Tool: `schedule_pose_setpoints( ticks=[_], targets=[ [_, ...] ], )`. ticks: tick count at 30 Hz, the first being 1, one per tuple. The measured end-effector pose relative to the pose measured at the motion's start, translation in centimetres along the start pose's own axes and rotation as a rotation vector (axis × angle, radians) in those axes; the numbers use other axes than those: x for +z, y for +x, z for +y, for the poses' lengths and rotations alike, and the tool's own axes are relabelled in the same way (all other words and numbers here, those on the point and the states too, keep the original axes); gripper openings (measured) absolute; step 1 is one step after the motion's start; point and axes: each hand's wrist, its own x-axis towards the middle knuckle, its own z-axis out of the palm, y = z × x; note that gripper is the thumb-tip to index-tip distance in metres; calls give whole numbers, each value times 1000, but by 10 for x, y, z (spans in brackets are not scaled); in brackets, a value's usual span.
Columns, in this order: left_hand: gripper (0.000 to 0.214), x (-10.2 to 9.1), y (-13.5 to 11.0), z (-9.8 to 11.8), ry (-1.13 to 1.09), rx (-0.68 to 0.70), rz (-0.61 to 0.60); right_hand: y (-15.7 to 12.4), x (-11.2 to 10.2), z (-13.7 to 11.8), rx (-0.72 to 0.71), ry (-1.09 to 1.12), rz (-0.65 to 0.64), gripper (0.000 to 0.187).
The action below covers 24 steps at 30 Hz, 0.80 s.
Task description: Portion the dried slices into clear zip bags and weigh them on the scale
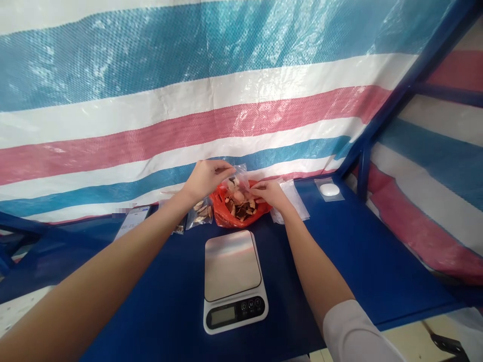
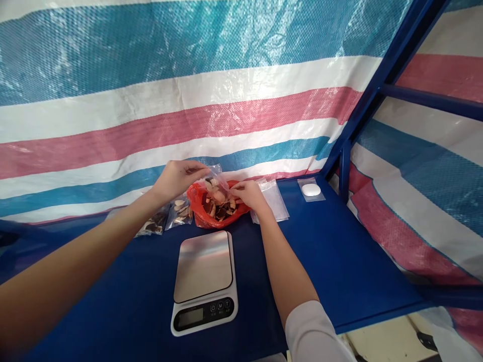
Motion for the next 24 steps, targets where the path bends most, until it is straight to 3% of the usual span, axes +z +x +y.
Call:
schedule_pose_setpoints(
  ticks=[12, 24],
  targets=[
    [31, -17, -8, -7, -11, -110, -32, 4, -3, 7, -14, -29, 13, 9],
    [24, -7, 2, 0, -51, -20, 11, 0, -14, -4, -30, -7, 81, 9]
  ],
)
